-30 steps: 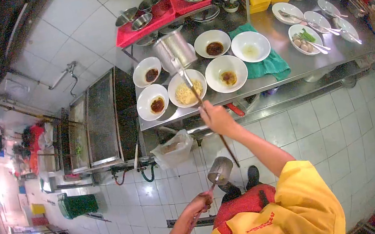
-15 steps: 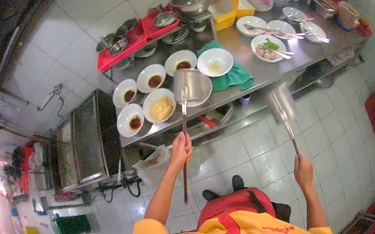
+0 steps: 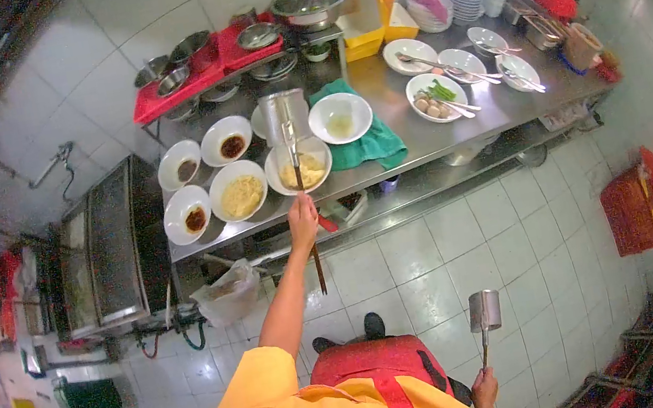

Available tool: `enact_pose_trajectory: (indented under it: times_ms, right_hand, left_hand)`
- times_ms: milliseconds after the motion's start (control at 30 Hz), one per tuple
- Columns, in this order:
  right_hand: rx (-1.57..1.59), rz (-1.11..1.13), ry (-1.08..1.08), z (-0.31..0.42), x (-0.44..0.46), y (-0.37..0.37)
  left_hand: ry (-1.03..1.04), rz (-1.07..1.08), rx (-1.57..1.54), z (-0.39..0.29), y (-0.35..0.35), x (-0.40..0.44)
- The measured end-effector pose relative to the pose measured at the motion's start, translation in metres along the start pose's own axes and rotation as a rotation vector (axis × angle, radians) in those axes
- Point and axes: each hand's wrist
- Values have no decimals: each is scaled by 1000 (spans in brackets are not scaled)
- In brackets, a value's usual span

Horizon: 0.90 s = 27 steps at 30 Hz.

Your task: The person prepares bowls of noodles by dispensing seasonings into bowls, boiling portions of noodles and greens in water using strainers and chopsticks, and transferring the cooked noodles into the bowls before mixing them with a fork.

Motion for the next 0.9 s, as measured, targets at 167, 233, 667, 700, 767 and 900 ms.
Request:
enact_pose_trajectory:
  times_ms: [167,233,667,700,767,900]
  right_hand:
    - [18,-36,-339,75,77,-17]
    - [10,39,-482,118,100,-33]
    - [429,411,-1276,560,-61,-65]
    - [455,440,-1291,596,-81,-65]
    - [492,466,-1340,660,-108,-56]
    - [327,726,-1166,753,-149,-26]
  left_hand:
    - [228,45,-20,-63,-26,-20]
    - [291,34,-27,-95,-61,-45]
    - [36,-733,1308,-235,-355,-304]
    - [40,-722,1316,-238,-372,-302]
    - [10,-710,1506,-238,-396,-284]
    - [3,-559,1640,-255,-433,-243]
Point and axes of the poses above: each hand's wrist, its own x-axis towards the middle knuckle, its own y-axis out of the palm, z = x × y, and after that the axes turned 7 degrees about -x, right-handed
